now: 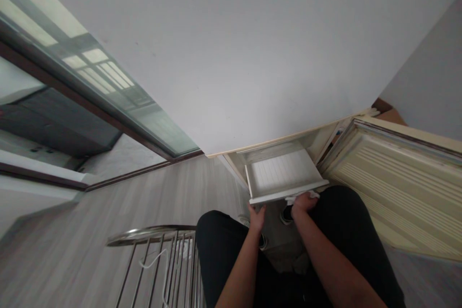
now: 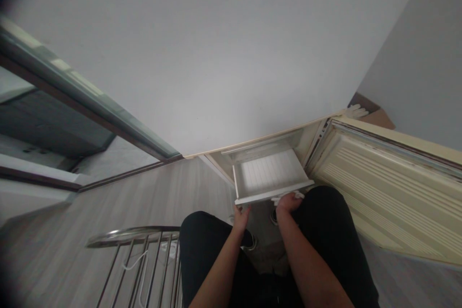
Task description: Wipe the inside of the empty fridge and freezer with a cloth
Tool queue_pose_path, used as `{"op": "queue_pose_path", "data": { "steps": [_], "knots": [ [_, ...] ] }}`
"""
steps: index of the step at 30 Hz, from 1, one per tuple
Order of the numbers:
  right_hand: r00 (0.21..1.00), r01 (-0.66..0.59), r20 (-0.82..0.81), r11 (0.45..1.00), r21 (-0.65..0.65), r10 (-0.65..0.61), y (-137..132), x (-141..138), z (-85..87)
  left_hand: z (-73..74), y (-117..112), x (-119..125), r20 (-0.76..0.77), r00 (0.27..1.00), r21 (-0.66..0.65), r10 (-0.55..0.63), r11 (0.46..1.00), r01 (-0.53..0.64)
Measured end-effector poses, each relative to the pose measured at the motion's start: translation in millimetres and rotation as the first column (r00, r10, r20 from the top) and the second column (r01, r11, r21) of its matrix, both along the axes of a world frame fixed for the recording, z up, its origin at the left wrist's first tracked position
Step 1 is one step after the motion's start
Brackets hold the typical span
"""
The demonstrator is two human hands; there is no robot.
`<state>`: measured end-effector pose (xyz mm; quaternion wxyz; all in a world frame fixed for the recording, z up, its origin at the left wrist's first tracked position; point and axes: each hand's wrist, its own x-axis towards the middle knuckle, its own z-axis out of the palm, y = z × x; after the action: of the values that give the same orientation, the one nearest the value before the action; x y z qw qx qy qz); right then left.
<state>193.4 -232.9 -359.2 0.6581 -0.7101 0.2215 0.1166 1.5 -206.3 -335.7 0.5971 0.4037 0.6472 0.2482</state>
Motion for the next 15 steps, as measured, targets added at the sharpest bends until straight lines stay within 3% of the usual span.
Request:
{"op": "queue_pose_path", "data": {
  "steps": [3, 5, 9, 12, 15],
  "knots": [
    [0.98, 0.034, 0.195, 0.999, 0.011, -0.035, -0.8, 30.9, 12.8, 1.8, -4.9, -0.6, 0.062, 0.998, -0.099, -0.032, 0.994, 0.038],
    [0.96, -0.005, 0.281, 1.0, 0.007, 0.003, -0.5, 30.8, 15.2, 2.7, -8.2, 2.0, 0.098, 0.994, -0.149, -0.044, 0.987, 0.058],
    [0.957, -0.243, 0.167, 0.97, 0.004, 0.239, 1.2, -11.0, 7.5, 2.2, -13.2, 14.0, 0.155, 0.987, -0.195, -0.03, 0.979, 0.06],
    [0.916, -0.398, 0.079, 0.914, 0.074, 0.393, 5.1, -49.2, 0.8, 2.1, -12.7, 22.9, 0.199, 0.98, -0.192, -0.015, 0.98, 0.054],
    [0.858, -0.513, 0.066, 0.842, 0.167, 0.51, 12.9, -64.6, -1.3, 3.7, -7.2, 26.9, 0.24, 0.97, -0.151, -0.024, 0.987, 0.061]
  ]
}}
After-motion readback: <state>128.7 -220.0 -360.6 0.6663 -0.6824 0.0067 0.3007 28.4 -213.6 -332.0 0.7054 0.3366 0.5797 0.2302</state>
